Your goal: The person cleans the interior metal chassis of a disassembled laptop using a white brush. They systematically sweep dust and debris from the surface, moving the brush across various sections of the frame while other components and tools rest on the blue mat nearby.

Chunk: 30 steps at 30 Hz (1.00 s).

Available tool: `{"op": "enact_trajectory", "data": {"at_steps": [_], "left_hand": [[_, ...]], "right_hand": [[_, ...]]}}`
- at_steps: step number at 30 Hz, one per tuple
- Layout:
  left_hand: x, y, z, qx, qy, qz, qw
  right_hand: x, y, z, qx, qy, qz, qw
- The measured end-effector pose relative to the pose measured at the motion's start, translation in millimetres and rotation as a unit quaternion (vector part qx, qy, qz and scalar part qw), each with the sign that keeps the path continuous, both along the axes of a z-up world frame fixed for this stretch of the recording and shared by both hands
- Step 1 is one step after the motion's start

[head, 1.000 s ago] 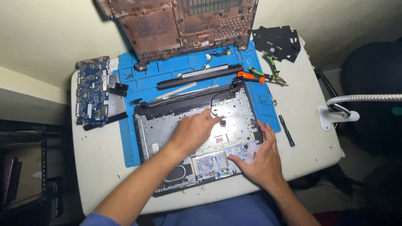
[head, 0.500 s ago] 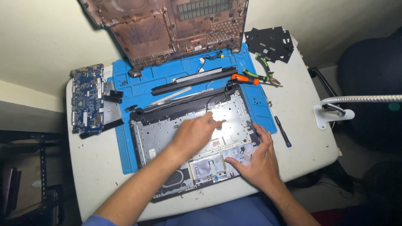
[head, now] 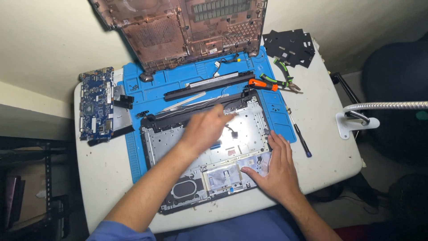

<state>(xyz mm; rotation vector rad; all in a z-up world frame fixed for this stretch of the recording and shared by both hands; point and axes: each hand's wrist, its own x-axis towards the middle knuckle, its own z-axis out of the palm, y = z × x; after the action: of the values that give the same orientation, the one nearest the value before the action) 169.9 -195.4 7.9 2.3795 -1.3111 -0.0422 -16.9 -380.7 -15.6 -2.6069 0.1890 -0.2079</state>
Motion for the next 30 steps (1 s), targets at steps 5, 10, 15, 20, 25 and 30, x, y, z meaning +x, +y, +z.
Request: {"op": "enact_trajectory", "data": {"at_steps": [5,10,15,20,25,30], "left_hand": [[-7.2,13.3,11.1,0.0,0.067,-0.019,0.998],[18.1,63.5,19.3,0.004,0.015,0.093,0.996],[16.9,53.1,-10.3,-0.037,-0.03,0.077,0.996],[19.2,46.7,-17.8,-0.063,-0.039,0.058,0.996],[17.0,57.9,-1.8,-0.04,0.003,0.057,0.998],[15.4,19.0,-16.8,-0.042,-0.02,0.026,0.999]], "right_hand": [[-0.4,0.8,2.0,-0.003,0.0,0.001,1.0],[-0.4,1.9,6.6,0.028,0.033,-0.014,0.999],[1.4,0.7,7.2,0.011,0.056,0.0,0.998],[2.0,1.8,6.3,0.006,0.02,0.008,1.0],[2.4,0.7,7.1,-0.003,0.058,0.001,0.998],[0.7,0.3,-0.1,-0.017,0.007,0.021,1.0]]}}
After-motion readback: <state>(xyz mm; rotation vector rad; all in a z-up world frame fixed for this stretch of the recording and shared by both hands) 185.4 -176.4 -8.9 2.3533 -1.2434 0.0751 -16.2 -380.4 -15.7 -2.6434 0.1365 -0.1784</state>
